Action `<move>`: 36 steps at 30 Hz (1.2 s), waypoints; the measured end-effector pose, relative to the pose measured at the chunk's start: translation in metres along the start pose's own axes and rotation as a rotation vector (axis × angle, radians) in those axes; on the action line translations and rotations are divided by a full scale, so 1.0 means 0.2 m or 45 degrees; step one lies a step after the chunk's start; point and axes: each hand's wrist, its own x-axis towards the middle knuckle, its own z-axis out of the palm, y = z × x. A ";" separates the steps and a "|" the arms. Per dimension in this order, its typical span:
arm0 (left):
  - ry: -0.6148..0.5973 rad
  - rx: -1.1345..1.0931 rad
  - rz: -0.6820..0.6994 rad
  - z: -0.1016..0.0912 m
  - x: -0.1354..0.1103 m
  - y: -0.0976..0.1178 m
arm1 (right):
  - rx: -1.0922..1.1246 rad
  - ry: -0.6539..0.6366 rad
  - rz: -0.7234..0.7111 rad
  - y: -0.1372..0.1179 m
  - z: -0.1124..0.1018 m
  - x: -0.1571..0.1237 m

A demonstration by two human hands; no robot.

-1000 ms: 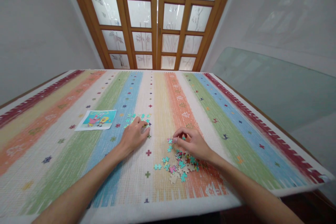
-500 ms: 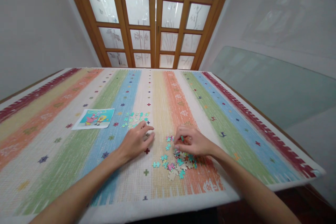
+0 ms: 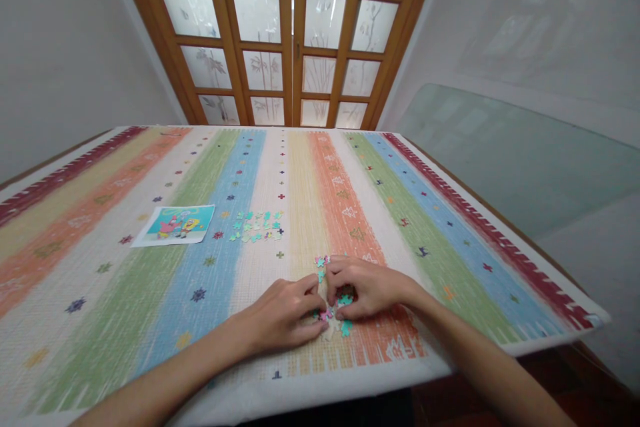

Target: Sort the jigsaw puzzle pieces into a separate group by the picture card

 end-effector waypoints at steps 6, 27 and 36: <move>-0.005 0.030 -0.032 -0.01 0.00 -0.01 | -0.028 -0.011 -0.007 0.00 0.00 0.00; -0.078 0.058 0.038 -0.01 -0.02 0.01 | 0.003 -0.035 0.107 -0.02 0.02 0.01; -0.061 0.003 0.037 0.01 -0.02 0.00 | 0.091 -0.068 0.130 -0.03 0.02 0.02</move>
